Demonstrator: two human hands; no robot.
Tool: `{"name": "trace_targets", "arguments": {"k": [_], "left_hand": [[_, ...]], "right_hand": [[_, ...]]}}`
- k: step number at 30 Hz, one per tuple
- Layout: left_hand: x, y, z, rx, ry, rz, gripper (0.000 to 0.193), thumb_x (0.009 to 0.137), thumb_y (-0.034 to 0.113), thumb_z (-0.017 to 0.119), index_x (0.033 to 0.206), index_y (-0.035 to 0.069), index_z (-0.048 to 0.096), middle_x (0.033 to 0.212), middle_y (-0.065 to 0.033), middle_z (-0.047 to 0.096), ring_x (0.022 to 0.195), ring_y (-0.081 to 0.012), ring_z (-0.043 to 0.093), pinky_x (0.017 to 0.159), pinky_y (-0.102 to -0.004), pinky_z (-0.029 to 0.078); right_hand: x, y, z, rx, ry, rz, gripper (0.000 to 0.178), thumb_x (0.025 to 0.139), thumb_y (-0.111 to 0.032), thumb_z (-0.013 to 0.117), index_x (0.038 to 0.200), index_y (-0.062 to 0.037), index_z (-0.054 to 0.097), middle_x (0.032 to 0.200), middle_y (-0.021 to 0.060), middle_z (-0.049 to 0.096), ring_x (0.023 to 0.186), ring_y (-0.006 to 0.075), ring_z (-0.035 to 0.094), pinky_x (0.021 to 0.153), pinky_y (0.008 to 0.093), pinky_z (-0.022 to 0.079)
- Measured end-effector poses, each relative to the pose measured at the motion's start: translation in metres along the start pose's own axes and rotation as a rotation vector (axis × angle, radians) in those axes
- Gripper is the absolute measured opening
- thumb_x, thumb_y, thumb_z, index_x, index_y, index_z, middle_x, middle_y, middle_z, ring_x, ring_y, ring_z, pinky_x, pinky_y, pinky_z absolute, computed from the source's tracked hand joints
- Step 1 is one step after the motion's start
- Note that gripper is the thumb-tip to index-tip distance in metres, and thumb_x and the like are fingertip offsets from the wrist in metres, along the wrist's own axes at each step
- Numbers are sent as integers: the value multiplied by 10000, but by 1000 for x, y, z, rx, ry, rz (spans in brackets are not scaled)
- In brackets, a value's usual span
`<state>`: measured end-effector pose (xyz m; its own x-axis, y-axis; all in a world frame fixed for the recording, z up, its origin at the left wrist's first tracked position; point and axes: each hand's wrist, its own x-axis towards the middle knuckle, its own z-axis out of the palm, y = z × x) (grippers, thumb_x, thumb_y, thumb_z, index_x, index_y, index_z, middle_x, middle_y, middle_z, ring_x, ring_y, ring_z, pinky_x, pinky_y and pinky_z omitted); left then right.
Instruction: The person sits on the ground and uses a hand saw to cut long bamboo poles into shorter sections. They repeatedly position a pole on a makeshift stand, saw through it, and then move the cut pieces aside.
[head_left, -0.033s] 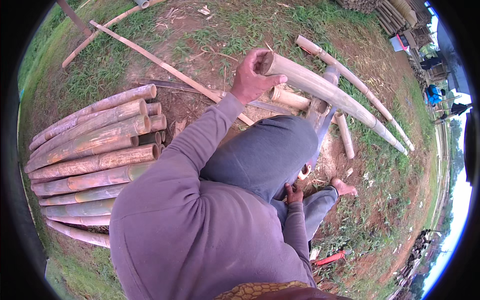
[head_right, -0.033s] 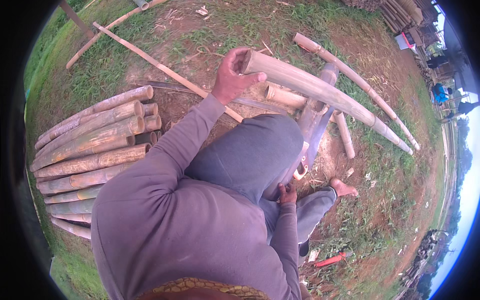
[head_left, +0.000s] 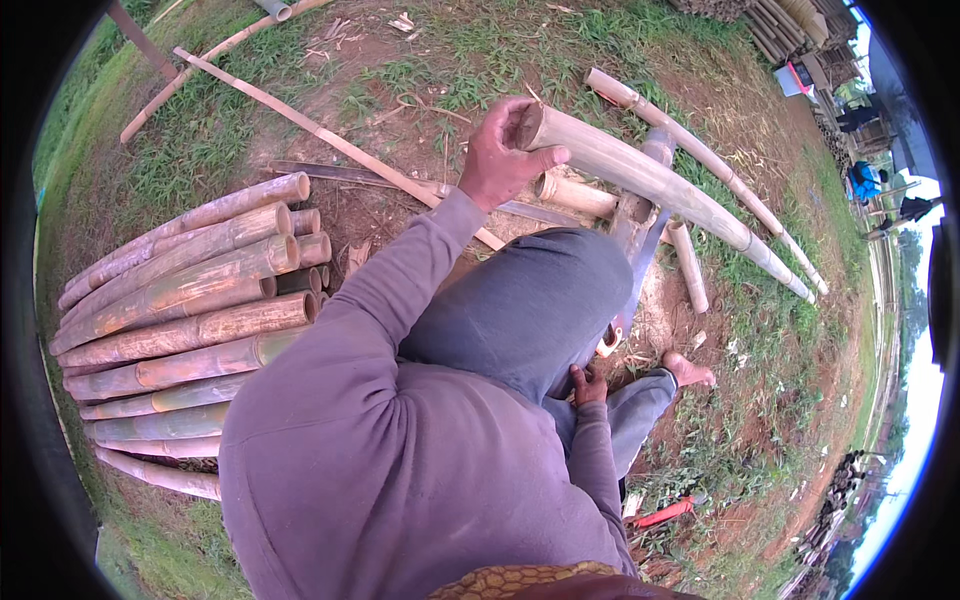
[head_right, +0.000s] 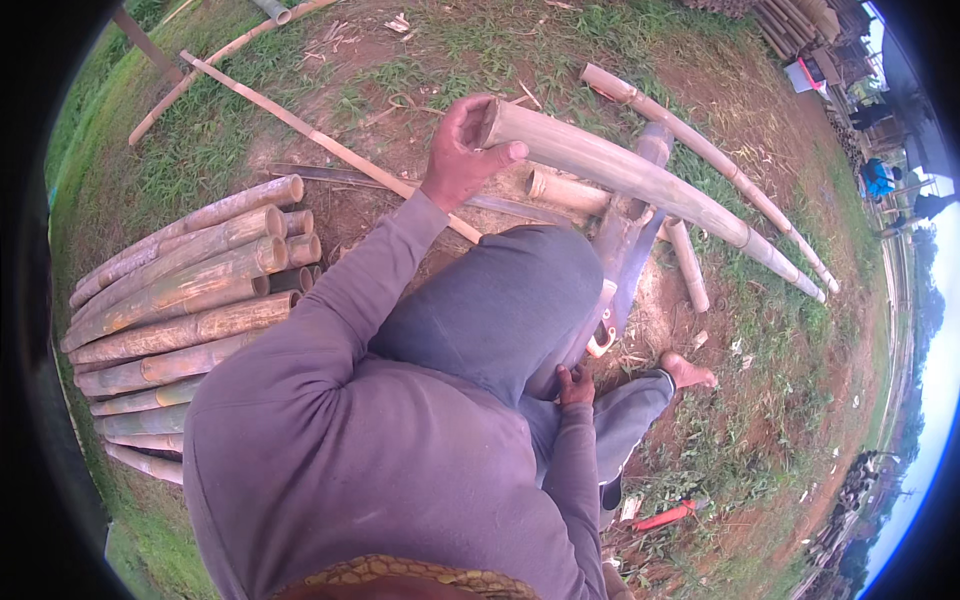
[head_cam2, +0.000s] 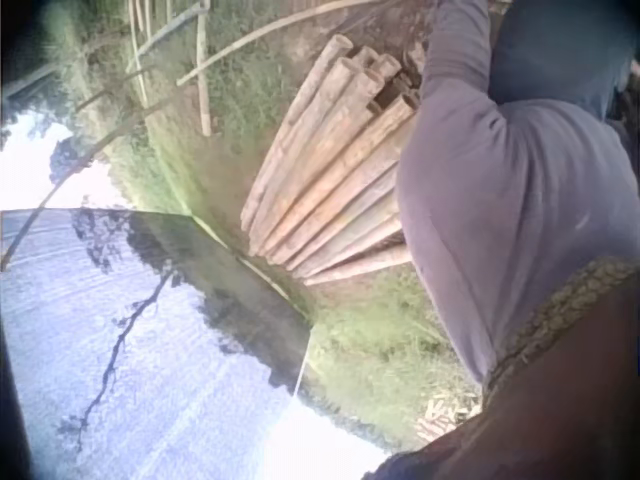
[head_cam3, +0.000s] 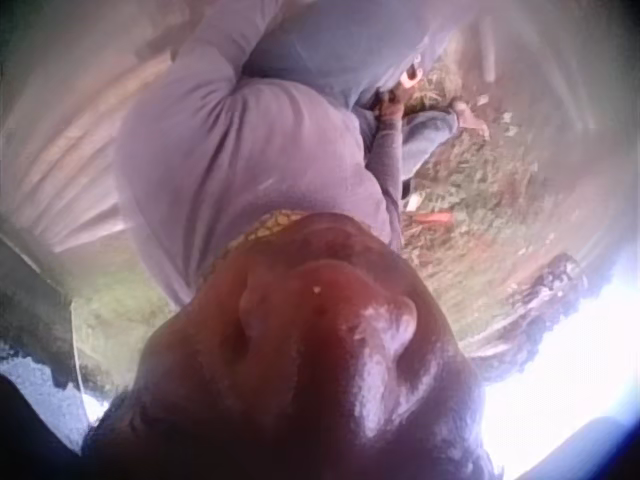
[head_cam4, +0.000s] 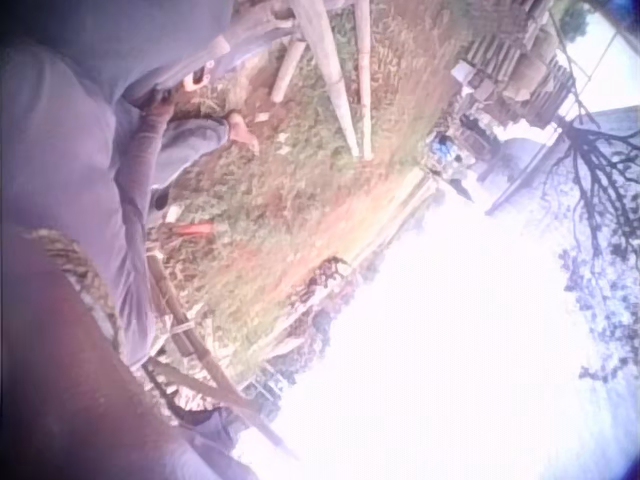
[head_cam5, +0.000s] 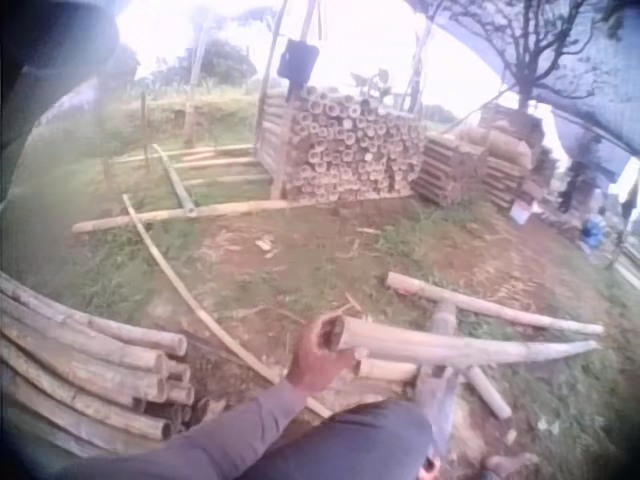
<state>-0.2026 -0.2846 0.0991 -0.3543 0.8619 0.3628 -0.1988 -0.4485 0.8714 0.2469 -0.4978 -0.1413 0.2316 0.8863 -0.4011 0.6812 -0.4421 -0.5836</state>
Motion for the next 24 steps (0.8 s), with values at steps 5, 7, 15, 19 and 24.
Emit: {"name": "trace_targets", "arguments": {"k": [5, 7, 15, 19, 24], "left_hand": [[17, 8, -46, -60, 162, 71, 666, 866, 258, 898, 1365, -25, 559, 1250, -138, 660, 1128, -227, 674, 961, -346, 598], [50, 1, -98, -125, 345, 99, 570, 892, 217, 862, 1328, -39, 600, 1244, -127, 670, 1093, -228, 687, 890, -361, 611], [141, 54, -391, -1, 898, -48, 702, 882, 427, 806, 1448, 96, 556, 1397, -130, 586, 1244, -334, 604, 968, -480, 541], [139, 25, -452, -72, 999, -284, 747, 884, 439, 783, 1503, 135, 496, 1459, -125, 552, 1303, -337, 564, 1015, -493, 499], [146, 20, -550, 277, 923, -135, 809, 939, 533, 684, 1545, 58, 433, 1452, -176, 568, 1304, -367, 575, 1073, -524, 483]], "right_hand": [[-7, -36, -2, -14, -34, -18, 778, 868, -546, 785, 1383, 17, 627, 1195, 241, 754, 1135, 361, 732, 998, 428, 561], [-2, -51, -5, -14, 6, -11, 747, 895, -534, 758, 1385, 13, 623, 1223, 238, 746, 1156, 362, 723, 1010, 431, 553], [-3, -67, -1, 21, -2, 105, 746, 879, -518, 771, 1400, -2, 631, 1275, 242, 727, 1211, 371, 697, 1064, 431, 522], [1, -56, 2, 33, 19, 146, 749, 858, -533, 777, 1391, -23, 647, 1265, 253, 728, 1206, 369, 699, 1062, 430, 524], [24, -62, 24, 95, -27, 75, 745, 841, -533, 790, 1365, -18, 663, 1235, 248, 737, 1171, 361, 715, 1048, 425, 532]]}}
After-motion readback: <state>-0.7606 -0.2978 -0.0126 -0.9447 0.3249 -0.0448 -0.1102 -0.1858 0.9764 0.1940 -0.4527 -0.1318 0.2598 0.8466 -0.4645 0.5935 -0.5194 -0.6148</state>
